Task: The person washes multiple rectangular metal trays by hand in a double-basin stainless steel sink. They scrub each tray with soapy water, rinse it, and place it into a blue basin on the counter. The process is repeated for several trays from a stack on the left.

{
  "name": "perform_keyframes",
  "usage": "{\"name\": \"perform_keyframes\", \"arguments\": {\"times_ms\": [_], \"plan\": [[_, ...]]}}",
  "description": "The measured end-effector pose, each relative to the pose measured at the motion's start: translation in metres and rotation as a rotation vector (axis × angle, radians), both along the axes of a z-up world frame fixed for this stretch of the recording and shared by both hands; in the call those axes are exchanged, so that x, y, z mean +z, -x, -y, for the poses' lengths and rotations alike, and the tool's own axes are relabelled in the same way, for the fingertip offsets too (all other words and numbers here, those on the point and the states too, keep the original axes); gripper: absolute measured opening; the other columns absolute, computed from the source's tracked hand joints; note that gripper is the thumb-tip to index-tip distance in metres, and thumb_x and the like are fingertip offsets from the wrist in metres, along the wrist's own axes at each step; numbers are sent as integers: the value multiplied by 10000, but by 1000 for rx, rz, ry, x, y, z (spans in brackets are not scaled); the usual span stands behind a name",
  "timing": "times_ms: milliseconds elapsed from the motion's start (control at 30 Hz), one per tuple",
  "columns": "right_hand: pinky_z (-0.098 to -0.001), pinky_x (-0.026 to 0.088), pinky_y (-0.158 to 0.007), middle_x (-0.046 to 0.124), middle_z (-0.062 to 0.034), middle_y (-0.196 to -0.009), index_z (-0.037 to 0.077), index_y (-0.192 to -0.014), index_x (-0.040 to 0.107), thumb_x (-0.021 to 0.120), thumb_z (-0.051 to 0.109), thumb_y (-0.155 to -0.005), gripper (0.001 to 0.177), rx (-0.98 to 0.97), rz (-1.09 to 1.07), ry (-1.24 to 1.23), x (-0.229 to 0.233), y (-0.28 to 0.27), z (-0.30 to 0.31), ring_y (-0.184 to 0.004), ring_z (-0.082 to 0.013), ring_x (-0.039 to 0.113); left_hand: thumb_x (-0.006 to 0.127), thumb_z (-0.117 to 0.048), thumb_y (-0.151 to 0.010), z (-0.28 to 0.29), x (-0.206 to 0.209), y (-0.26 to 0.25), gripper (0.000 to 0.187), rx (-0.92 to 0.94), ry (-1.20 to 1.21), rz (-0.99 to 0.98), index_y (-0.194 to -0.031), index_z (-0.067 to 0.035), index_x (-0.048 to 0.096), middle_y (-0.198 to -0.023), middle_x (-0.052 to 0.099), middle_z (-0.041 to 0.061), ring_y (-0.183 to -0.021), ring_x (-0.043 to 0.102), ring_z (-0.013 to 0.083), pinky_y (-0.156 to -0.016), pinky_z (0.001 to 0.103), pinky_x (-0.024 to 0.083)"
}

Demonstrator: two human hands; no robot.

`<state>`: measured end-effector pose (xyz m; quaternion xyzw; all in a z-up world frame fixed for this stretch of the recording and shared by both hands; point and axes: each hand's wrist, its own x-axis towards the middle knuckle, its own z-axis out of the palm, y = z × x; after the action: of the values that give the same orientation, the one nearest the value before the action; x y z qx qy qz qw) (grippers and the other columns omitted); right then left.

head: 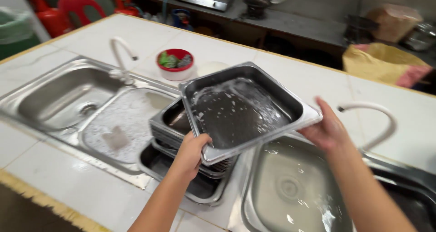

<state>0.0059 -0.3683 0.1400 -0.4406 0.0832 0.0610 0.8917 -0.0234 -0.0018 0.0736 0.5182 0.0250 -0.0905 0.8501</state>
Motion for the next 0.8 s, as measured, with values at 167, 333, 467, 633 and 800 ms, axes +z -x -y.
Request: {"name": "perform_keyframes", "arguments": {"times_ms": [167, 333, 467, 633, 800], "plan": [[-573, 488, -989, 632, -143, -1366, 175, -1363, 524, 498, 548, -930, 572, 88, 107, -58, -13, 16, -147, -1165, -329, 661, 559, -42, -830, -30, 8, -18, 272, 248, -172, 22, -1096, -24, 616, -803, 630, 50, -633, 556, 158, -533, 345, 414], [-469, 579, -808, 647, -122, -1146, 71, -1263, 529, 569, 70, -863, 402, -21, 72, 184, -23, -8, -257, -978, -270, 674, 583, -81, -878, -52, 1, -38, 298, 306, 4, 234, -1155, 19, 627, -957, 697, 58, -812, 675, 118, -677, 265, 556], [-443, 555, -676, 641, -165, -1017, -39, -1279, 516, 504, -6, -822, 458, -173, 227, 459, -11, -58, -293, -850, -297, 660, 637, -175, -910, -71, -2, -56, 321, 325, -51, 48, -1165, 20, 621, -955, 667, 109, -761, 671, 186, -591, 345, 582], [-393, 570, -836, 665, -256, -1161, -58, -1506, 315, 526, 40, -871, 676, -361, 512, 925, 10, -103, -333, -964, -305, 697, 663, -153, -918, -92, -12, -78, 410, 309, 159, 17, -1233, 69, 521, -1056, 658, 173, -872, 711, 257, -718, 394, 643], [-488, 541, -933, 566, -342, -1370, -67, -1618, 183, 606, 19, -894, 844, -598, 1072, 1462, 17, -121, -371, -1130, -459, 630, 619, -88, -939, -111, -24, -95, 440, 323, 312, -46, -1279, 87, 401, -1235, 587, 235, -1038, 700, 340, -834, 414, 638]]}}
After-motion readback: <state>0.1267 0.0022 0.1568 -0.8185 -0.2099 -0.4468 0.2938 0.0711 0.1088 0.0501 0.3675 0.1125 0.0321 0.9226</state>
